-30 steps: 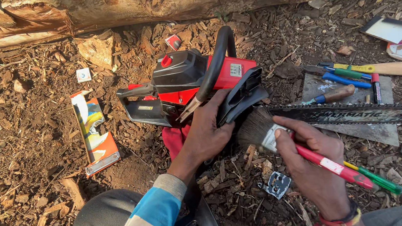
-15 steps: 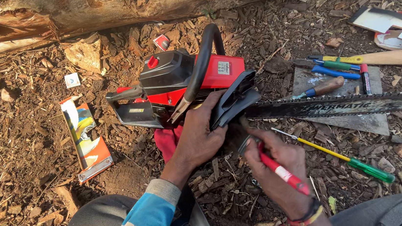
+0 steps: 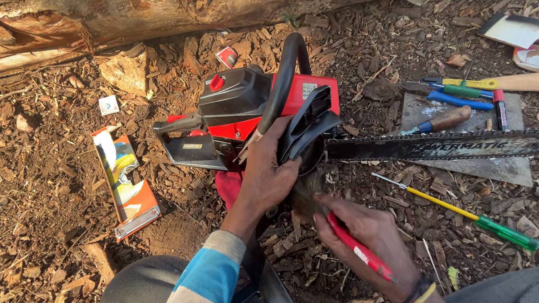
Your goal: The person sits on the ground and repairs a chainsaw. They install the chain onto the guide bar, secure the side cover with a screwdriver, and clean the spark arrestor using a wire brush.
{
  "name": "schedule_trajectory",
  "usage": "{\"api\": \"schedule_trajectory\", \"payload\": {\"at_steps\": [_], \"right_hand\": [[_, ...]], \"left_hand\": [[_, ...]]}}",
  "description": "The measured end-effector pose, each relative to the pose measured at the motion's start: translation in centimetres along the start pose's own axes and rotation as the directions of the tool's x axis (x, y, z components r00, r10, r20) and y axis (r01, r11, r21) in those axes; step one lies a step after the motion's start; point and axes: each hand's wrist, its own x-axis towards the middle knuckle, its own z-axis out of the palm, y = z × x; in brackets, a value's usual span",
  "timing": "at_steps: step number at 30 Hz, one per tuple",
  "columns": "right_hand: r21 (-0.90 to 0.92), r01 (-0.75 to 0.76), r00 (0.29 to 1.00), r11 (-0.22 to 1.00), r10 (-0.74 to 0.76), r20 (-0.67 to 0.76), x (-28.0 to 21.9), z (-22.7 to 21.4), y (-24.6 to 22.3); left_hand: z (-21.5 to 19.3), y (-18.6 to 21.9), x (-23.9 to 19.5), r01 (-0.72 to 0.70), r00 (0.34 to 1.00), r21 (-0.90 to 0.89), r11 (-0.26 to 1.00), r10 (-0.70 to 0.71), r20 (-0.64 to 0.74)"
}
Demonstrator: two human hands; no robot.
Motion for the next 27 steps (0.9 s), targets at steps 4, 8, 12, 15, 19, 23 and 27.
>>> {"api": "schedule_trajectory", "payload": {"at_steps": [4,8,12,15,19,23,27], "right_hand": [[-0.005,-0.017,0.994,1.000,0.018,0.110,-0.3,-0.8,0.0],[-0.043,0.063,0.987,0.997,-0.069,-0.146,0.2,-0.9,-0.8],[-0.011,-0.018,0.986,1.000,0.020,0.165,0.1,0.7,0.0],[-0.016,-0.111,0.975,0.994,0.112,0.190,-0.2,-0.1,0.5],[-0.071,0.156,0.968,0.985,-0.167,-0.188,0.2,-0.7,-1.1],[-0.038,0.055,0.998,0.998,-0.053,0.039,0.8,0.7,-1.2],[0.033,-0.042,0.979,0.999,0.035,0.199,0.0,-0.8,-0.4]], "left_hand": [[-0.6,-0.3,0.2,0.113,0.993,0.010,0.994,-0.113,-0.019],[-0.7,-0.7,-0.1,0.140,0.990,-0.001,0.990,-0.140,-0.014],[-0.6,-0.8,0.2,0.107,0.994,0.018,0.994,-0.107,-0.028],[-0.4,-1.1,0.3,0.157,0.987,-0.140,0.978,-0.162,-0.020],[-0.8,-2.0,-0.3,0.141,0.989,-0.006,0.990,-0.141,-0.045],[-0.5,-2.1,0.3,0.163,0.986,-0.061,0.985,-0.164,-0.024],[-0.5,-1.7,0.3,0.177,0.984,-0.089,0.980,-0.177,0.004]]}}
